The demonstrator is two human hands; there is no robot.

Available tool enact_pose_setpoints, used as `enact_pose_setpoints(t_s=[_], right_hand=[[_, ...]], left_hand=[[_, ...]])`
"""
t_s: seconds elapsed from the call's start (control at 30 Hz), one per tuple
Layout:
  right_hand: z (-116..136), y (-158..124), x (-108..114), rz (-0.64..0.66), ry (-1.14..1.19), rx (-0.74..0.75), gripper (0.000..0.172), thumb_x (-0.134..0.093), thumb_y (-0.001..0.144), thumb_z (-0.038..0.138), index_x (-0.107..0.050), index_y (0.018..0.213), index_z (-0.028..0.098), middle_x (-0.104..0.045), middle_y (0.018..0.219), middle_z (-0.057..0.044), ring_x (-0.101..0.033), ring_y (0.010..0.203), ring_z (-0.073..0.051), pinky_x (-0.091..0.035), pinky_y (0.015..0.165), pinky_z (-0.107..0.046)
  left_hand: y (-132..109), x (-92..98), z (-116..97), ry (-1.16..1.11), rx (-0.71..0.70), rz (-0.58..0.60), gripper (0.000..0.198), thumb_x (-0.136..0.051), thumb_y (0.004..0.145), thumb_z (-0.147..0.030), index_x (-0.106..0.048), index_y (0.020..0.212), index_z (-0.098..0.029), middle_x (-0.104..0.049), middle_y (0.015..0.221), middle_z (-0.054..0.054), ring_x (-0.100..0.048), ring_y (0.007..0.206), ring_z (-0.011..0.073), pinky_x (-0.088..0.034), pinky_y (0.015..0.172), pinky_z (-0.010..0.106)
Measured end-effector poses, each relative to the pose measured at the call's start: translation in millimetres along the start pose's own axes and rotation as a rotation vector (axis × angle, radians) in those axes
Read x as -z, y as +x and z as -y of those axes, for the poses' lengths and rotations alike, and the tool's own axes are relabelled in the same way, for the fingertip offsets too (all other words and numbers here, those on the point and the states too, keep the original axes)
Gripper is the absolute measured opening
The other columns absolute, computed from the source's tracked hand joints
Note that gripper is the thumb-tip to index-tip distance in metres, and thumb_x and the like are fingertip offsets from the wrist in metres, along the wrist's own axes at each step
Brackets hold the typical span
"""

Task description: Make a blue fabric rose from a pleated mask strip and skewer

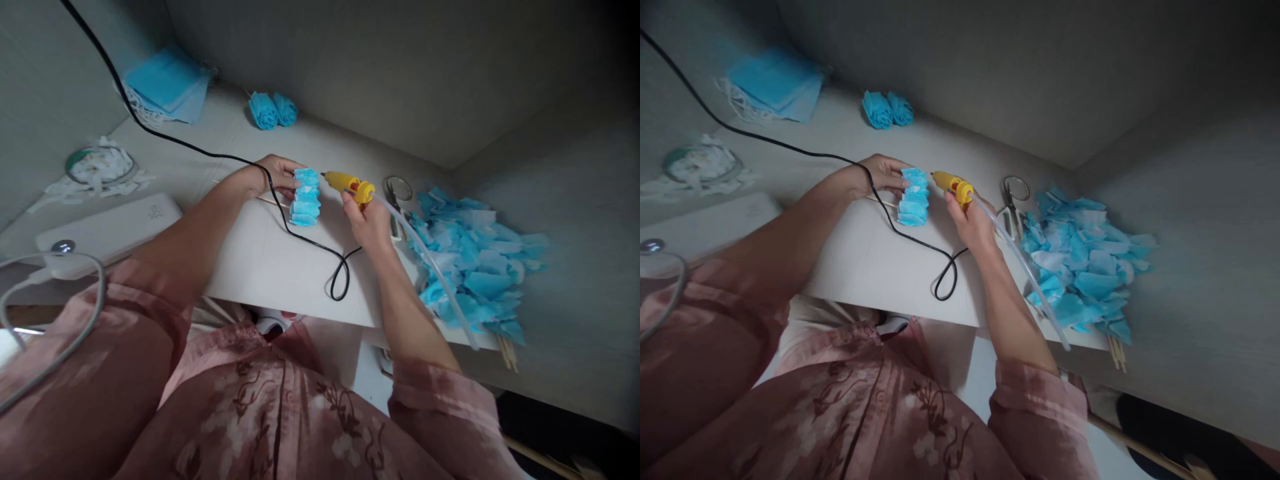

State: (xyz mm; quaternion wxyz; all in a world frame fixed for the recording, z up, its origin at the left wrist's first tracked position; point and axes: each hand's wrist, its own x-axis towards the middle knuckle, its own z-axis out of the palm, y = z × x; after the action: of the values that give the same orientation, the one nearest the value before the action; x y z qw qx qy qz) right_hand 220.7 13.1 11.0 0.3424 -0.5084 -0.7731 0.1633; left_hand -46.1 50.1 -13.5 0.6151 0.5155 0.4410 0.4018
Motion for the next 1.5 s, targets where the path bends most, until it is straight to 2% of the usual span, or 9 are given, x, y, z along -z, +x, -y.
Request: enact_pose_setpoints(t_s=[0.17,0.37,0.57,0.73,0.9,1.03,1.13,1.27,1.5], right_hand=[[-8,6,4,-0.007,0.18,-0.113,0.063,-0.043,0.094,0.077,-0.072,0.082,0.022,-0.07,0.072,-0.006,-0.069,0.075,-0.022,-0.055,0.066,-0.034],[-15,10,-2,0.041,0.457,-0.319,0.064,-0.051,0.086,0.082,-0.072,0.095,0.022,-0.076,0.085,-0.01,-0.071,0.072,-0.022,-0.047,0.046,-0.028],[-29,32,5,-0.004,0.471,-0.39,0.061,-0.058,0.083,0.084,-0.063,0.078,0.023,-0.066,0.067,-0.005,-0.059,0.053,-0.018,-0.049,0.046,-0.032],[-31,67,19,0.03,0.528,-0.465,0.049,-0.067,0.092,0.065,-0.064,0.076,0.019,-0.063,0.064,-0.003,-0.055,0.051,-0.012,-0.044,0.044,-0.024],[-25,92,18,0.145,0.724,-0.555,0.044,-0.053,0.104,0.055,-0.066,0.083,0.019,-0.068,0.071,-0.002,-0.058,0.055,-0.009,-0.045,0.044,-0.018],[-22,91,13,0.249,0.848,-0.658,0.048,-0.041,0.109,0.053,-0.066,0.085,0.02,-0.071,0.072,-0.004,-0.062,0.058,-0.011,-0.051,0.05,-0.019],[-24,83,13,0.305,0.869,-0.637,0.032,-0.056,0.104,0.046,-0.068,0.086,0.022,-0.073,0.077,-0.004,-0.067,0.065,-0.012,-0.053,0.054,-0.019],[-33,75,16,0.337,0.871,-0.555,0.004,-0.07,0.091,0.019,-0.069,0.093,0.022,-0.077,0.085,-0.003,-0.069,0.073,-0.013,-0.055,0.056,-0.018],[-47,76,9,0.244,0.778,-0.609,0.042,-0.078,0.076,0.015,-0.068,0.116,0.021,-0.082,0.097,-0.006,-0.076,0.088,-0.017,-0.061,0.063,-0.022]], left_hand=[[2,1.9,2,0.005,-0.044,0.009,0.048,-0.091,0.072,-0.019,-0.078,0.116,-0.011,-0.079,0.09,0.007,-0.078,0.092,0.0234,-0.062,0.084,0.031],[2,2.3,3,0.006,-0.03,-0.006,0.044,-0.092,0.07,-0.017,-0.079,0.111,-0.011,-0.08,0.09,0.007,-0.078,0.086,0.0215,-0.062,0.082,0.03],[0,1.9,1,-0.003,-0.027,0.012,0.05,-0.093,0.068,-0.02,-0.078,0.115,-0.01,-0.079,0.088,0.007,-0.078,0.084,0.0218,-0.063,0.083,0.031],[0,2.0,1,-0.007,-0.034,0.031,0.054,-0.094,0.066,-0.022,-0.077,0.116,-0.01,-0.079,0.087,0.006,-0.077,0.081,0.0207,-0.063,0.082,0.032],[2,4.2,6,-0.005,-0.081,0.041,0.049,-0.091,0.07,-0.024,-0.078,0.115,-0.008,-0.079,0.087,0.009,-0.076,0.079,0.0229,-0.063,0.081,0.037],[4,5.7,9,-0.013,-0.092,0.049,0.047,-0.09,0.07,-0.024,-0.079,0.113,-0.01,-0.079,0.087,0.008,-0.076,0.077,0.022,-0.062,0.078,0.035],[4,6.3,9,-0.01,-0.099,0.068,0.048,-0.09,0.07,-0.024,-0.079,0.114,-0.01,-0.079,0.089,0.009,-0.076,0.078,0.0223,-0.062,0.08,0.037],[3,5.9,8,-0.013,-0.104,0.065,0.046,-0.089,0.071,-0.022,-0.079,0.113,-0.009,-0.078,0.089,0.01,-0.075,0.076,0.0208,-0.062,0.081,0.039],[-2,-0.3,0,-0.002,-0.072,0.027,0.036,-0.09,0.07,-0.027,-0.081,0.101,-0.011,-0.077,0.089,0.009,-0.075,0.082,0.0237,-0.062,0.084,0.04]])
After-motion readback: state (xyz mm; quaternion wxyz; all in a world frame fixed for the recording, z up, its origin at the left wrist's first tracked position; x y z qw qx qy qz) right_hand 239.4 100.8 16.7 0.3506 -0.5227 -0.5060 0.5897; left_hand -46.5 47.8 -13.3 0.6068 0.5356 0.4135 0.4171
